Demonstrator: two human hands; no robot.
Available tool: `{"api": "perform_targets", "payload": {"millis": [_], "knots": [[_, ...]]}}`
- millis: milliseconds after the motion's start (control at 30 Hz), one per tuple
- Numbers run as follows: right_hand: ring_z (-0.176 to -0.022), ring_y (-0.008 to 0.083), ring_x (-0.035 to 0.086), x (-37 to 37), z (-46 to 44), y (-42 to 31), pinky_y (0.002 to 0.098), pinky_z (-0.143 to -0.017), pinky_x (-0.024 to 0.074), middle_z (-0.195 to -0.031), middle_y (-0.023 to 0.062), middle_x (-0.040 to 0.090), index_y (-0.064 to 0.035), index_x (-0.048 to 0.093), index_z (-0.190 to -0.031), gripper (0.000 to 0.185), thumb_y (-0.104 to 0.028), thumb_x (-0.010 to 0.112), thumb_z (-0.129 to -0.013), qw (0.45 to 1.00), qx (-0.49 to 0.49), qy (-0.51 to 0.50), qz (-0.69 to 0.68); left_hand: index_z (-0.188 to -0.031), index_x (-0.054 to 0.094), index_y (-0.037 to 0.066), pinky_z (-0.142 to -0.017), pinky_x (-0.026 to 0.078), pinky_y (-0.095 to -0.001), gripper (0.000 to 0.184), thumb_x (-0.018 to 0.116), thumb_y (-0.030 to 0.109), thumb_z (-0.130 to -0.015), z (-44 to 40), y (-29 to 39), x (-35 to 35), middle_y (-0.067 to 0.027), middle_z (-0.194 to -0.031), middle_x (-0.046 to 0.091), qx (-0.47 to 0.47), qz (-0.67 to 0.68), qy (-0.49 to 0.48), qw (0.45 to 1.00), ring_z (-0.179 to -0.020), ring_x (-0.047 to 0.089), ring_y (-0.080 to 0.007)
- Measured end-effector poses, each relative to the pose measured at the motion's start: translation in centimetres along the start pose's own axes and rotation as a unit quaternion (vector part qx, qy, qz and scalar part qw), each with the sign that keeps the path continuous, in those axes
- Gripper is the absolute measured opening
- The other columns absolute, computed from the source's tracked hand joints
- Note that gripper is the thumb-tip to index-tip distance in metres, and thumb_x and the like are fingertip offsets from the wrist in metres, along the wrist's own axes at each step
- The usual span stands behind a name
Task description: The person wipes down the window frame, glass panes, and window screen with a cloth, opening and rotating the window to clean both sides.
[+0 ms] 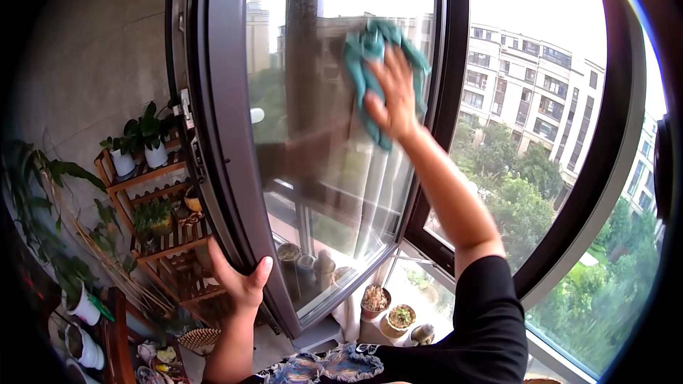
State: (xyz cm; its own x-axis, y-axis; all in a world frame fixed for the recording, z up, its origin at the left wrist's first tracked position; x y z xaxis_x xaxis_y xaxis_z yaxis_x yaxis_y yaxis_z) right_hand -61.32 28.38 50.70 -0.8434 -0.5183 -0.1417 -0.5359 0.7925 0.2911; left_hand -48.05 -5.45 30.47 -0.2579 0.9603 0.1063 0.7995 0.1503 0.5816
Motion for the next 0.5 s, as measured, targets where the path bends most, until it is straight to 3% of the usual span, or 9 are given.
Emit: {"api": "perform_targets", "payload": {"millis": [67,100,167,233,333,400,433,467,500], "knots": [[-0.147,0.0436,0.034,-1.1,-7.9,3.8,0.0528,-0.12,0.0243,-0.155,0.0254,0.043,-0.0192,0.046,-0.153,0.068,-0.059,0.044,-0.099,1.0,0.011,0.015,-0.021,-0.141,0.04,-0.005,-0.094,0.049,-0.0389,0.091,0.081,0.047,-0.079,0.0,-0.1,-0.1,-0.0136,-0.12,0.057,-0.015,0.0,-0.001,1.0,-0.105,0.058,-0.0243],[-0.152,0.0384,0.029,-1.4,-11.1,6.3,0.0539,-0.125,0.0159,-0.162,0.0125,0.039,-0.0179,0.041,-0.156,0.071,-0.063,0.035,-0.102,0.999,0.046,0.022,0.006,-0.141,0.04,-0.005,-0.094,0.05,-0.0388,0.091,0.082,0.046,-0.078,0.0,-0.3,-0.1,-0.0135,-0.119,0.057,-0.016,0.008,0.006,1.0,-0.104,0.059,-0.0243],[-0.151,0.0358,0.027,-0.7,-16.2,13.2,0.0428,-0.123,0.023,-0.161,0.0176,0.037,-0.0083,0.036,-0.157,0.067,-0.049,0.045,-0.105,0.966,0.237,0.091,-0.045,-0.141,0.04,-0.005,-0.094,0.05,-0.0384,0.092,0.083,0.046,-0.077,-0.1,-0.6,-0.3,-0.0133,-0.119,0.057,-0.015,0.001,-0.004,1.0,-0.103,0.059,-0.0243],[-0.152,0.0359,0.026,0.1,-18.8,19.0,0.0427,-0.124,0.022,-0.162,0.0186,0.035,-0.0065,0.036,-0.157,0.067,-0.048,0.043,-0.106,0.962,0.259,0.085,-0.015,-0.14,0.04,-0.005,-0.095,0.049,-0.0383,0.093,0.084,0.046,-0.076,0.0,-0.5,-0.3,-0.0146,-0.121,0.058,-0.009,-0.003,0.0,1.0,-0.106,0.059,-0.0252],[-0.152,0.0355,0.025,-0.3,-17.7,11.8,0.0432,-0.124,0.0207,-0.162,0.0189,0.035,-0.0055,0.035,-0.157,0.066,-0.047,0.042,-0.106,0.947,0.298,0.12,0.005,-0.14,0.041,-0.005,-0.096,0.049,-0.0386,0.093,0.085,0.046,-0.076,-0.2,0.0,-0.1,-0.0149,-0.121,0.058,-0.007,-0.003,0.003,1.0,-0.107,0.059,-0.0254],[-0.153,0.036,0.023,0.9,-14.2,6.2,0.0434,-0.125,0.0188,-0.162,0.0193,0.034,-0.0038,0.037,-0.156,0.064,-0.042,0.045,-0.106,0.98,0.162,0.098,0.054,-0.14,0.044,-0.004,-0.092,0.05,-0.0355,0.089,0.081,0.049,-0.078,-0.5,0.0,0.0,-0.01,-0.117,0.06,0.015,-0.017,0.007,1.0,-0.102,0.058,-0.0205],[-0.154,0.0371,0.022,-0.8,-12.6,-1.2,0.0438,-0.125,0.0186,-0.162,0.0204,0.034,-0.0056,0.037,-0.156,0.062,-0.04,0.046,-0.106,0.993,0.091,0.06,0.037,-0.14,0.044,-0.004,-0.092,0.05,-0.0355,0.089,0.081,0.049,-0.078,-0.5,-0.1,0.0,-0.01,-0.117,0.06,0.015,-0.017,0.01,1.0,-0.102,0.058,-0.0205],[-0.151,0.0422,0.027,-0.2,-10.5,-4.1,0.0576,-0.12,0.0233,-0.154,0.0217,0.044,-0.0189,0.048,-0.151,0.06,-0.052,0.047,-0.101,0.993,0.011,0.116,0.009,-0.14,0.042,-0.005,-0.093,0.05,-0.0369,0.09,0.082,0.046,-0.077,-0.4,-0.3,-0.2,-0.0124,-0.119,0.059,-0.003,-0.012,0.005,1.0,-0.104,0.059,-0.0229],[-0.153,0.0431,0.023,0.0,-7.6,-7.6,0.0622,-0.119,0.0211,-0.156,0.0191,0.042,-0.0198,0.05,-0.149,0.061,-0.052,0.052,-0.097,0.998,-0.001,0.068,0.01,-0.14,0.04,-0.006,-0.095,0.049,-0.0383,0.091,0.084,0.044,-0.076,-0.4,-0.5,-0.3,-0.0148,-0.12,0.059,-0.019,-0.007,-0.001,1.0,-0.106,0.06,-0.0252]]}}
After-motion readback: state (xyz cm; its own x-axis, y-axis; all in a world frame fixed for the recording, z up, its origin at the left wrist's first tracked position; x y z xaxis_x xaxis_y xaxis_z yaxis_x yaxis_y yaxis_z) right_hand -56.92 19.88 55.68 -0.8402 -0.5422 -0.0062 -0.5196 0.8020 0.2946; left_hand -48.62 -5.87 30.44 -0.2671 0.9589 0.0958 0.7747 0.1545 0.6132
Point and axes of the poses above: each hand's wrist, its own z-axis away from the middle knuckle, its own x-axis out of the palm, y = z × x, the point moved 3 cm from there along -z, towards the middle knuckle
